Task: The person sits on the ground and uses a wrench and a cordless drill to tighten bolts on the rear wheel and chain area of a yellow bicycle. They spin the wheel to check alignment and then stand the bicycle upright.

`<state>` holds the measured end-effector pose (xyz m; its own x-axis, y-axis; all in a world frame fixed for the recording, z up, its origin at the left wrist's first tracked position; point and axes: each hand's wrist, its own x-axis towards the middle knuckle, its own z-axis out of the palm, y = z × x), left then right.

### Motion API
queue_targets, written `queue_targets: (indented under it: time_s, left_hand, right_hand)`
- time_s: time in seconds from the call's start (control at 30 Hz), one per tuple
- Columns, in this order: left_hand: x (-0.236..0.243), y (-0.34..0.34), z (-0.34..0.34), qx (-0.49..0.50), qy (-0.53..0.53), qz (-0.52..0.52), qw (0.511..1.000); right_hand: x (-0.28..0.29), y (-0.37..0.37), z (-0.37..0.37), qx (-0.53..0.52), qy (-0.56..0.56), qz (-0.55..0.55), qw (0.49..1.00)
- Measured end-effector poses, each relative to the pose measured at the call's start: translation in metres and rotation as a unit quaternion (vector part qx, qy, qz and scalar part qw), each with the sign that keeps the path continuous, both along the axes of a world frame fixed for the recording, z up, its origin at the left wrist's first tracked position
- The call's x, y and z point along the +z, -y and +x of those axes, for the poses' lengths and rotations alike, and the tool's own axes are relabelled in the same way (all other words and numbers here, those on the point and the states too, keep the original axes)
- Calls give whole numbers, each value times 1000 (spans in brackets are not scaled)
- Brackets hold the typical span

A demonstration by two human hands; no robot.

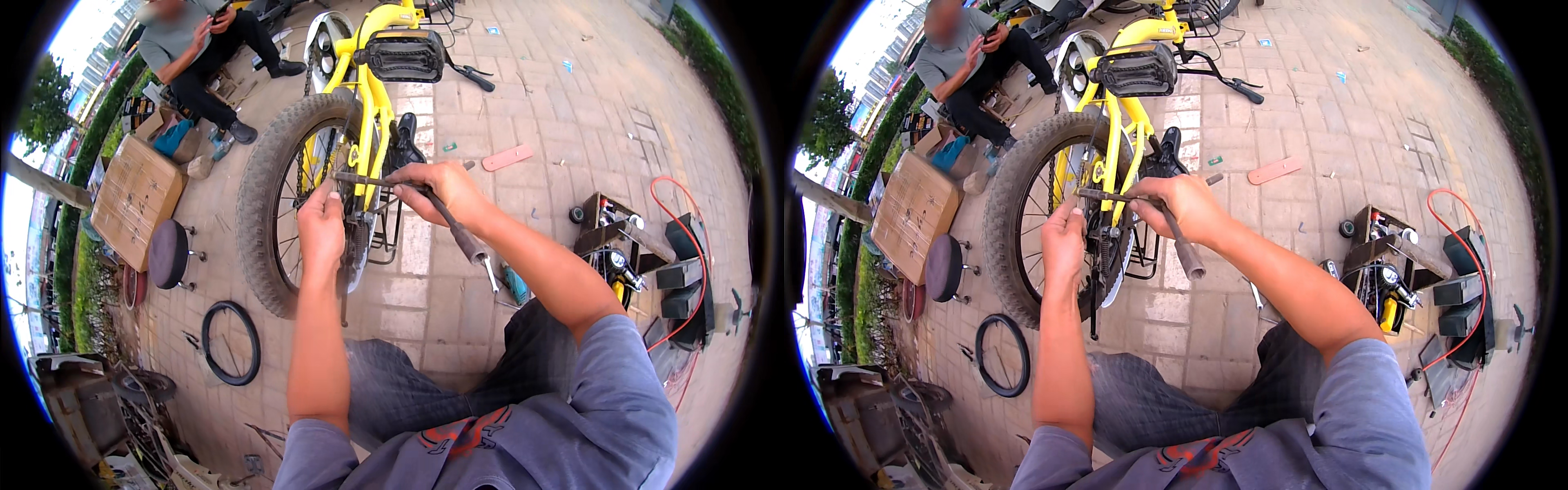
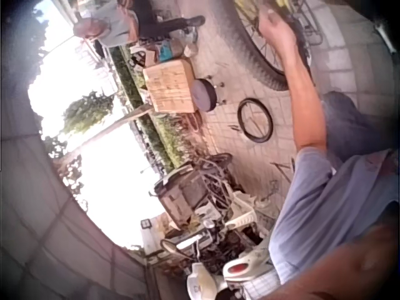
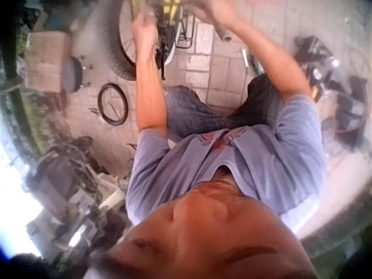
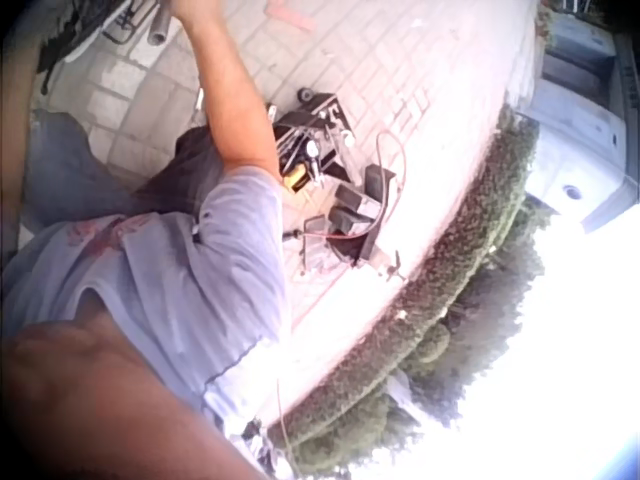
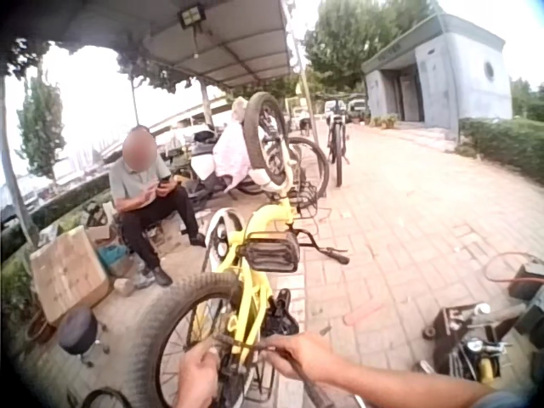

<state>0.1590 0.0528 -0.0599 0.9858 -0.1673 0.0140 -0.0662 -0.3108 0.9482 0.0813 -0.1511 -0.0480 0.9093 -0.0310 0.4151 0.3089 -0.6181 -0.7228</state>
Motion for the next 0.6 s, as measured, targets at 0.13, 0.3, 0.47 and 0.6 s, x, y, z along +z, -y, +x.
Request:
queue_targets:
  time_s: [0.13, 0.3, 0.47, 0.6]
  left_hand:
    - [11, -3, -13, -20, 19, 70, 997]
    - [14, -25, -38, -22, 174, 187, 967]
    - [42, -23, -57, -12, 181, 244, 953]
    - [36, -29, -53, -32, 116, 267, 956]
  right_hand:
    - [4, 12, -2, 11, 109, -77, 991]
    - [6, 54, -26, 16, -26, -97, 995]
    - [-103, 142, -87, 14, -314, -126, 941]
    - [-161, 166, -135, -14, -656, 105, 748]
